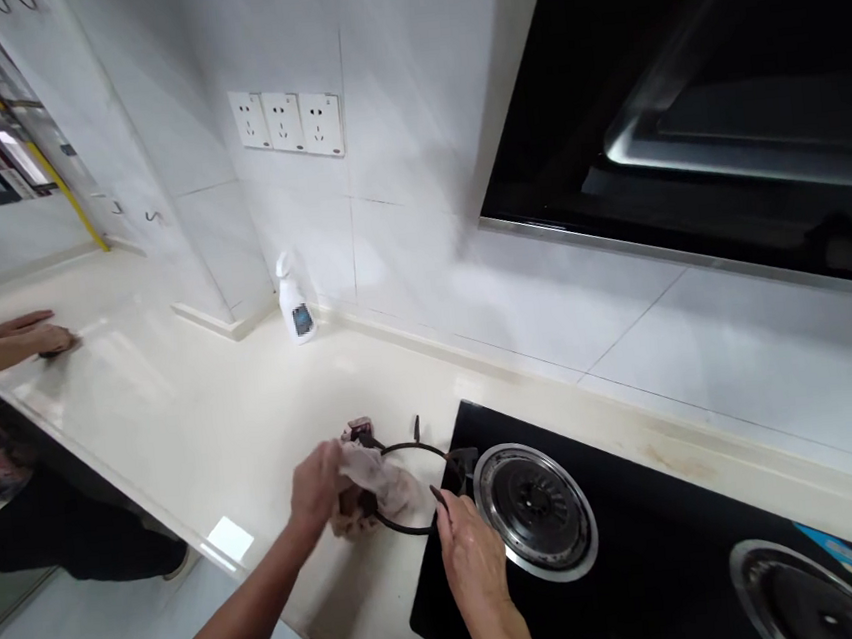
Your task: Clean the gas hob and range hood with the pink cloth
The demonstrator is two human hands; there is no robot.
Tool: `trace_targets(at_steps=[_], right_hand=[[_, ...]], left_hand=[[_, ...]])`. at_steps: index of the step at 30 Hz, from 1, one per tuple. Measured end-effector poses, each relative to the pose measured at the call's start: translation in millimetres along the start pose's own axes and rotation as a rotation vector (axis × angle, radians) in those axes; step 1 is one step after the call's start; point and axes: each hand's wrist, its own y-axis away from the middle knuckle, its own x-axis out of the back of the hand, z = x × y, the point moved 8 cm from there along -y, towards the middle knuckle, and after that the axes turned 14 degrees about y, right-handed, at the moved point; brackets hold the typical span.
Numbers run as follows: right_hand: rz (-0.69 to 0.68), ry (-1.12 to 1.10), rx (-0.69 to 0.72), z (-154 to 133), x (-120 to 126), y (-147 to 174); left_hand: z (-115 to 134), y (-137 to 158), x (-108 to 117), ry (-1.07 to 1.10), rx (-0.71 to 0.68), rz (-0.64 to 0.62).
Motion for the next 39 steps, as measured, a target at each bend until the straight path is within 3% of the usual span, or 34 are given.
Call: trace_targets(at_steps=[3,6,10,13,21,27,30,35,39], right_hand=[[0.003,-0.135,-0.101,17,-6,0],[-0.022,-0.271,-0.213,28,-12,-2],[-0.052,-0.329,-0.242,24,-14,-7],[-0.042,-0.286,-0.201,19,-10,-12],[-0.046,-0.176,-0.153,13,-6,-23],[-0.057,-0.123,-0.105,-4,-3,-31],[-0.071,-0.073,-0.074,-10,-2,-32],[-0.06,-0.022,-0.068,-9,-2,-33],[-0.044,-0.002,-0.048,-12,-4,-31]], left_hand=[[-20,-12,24,0.577,0.26,0.061],[-37,5,9,1.136,0.494,-0.086],[-49,49,-29,1.326,0.583,-0.322],[-51,62,-46,1.357,0.574,-0.355],[-47,52,-33,1.213,0.563,-0.312],[-43,59,-48,1.115,0.532,-0.373],[-48,44,-44,0.86,0.439,-0.331],[-40,20,-35,0.279,0.058,-0.22],[-46,22,-43,0.04,0.017,-0.144]])
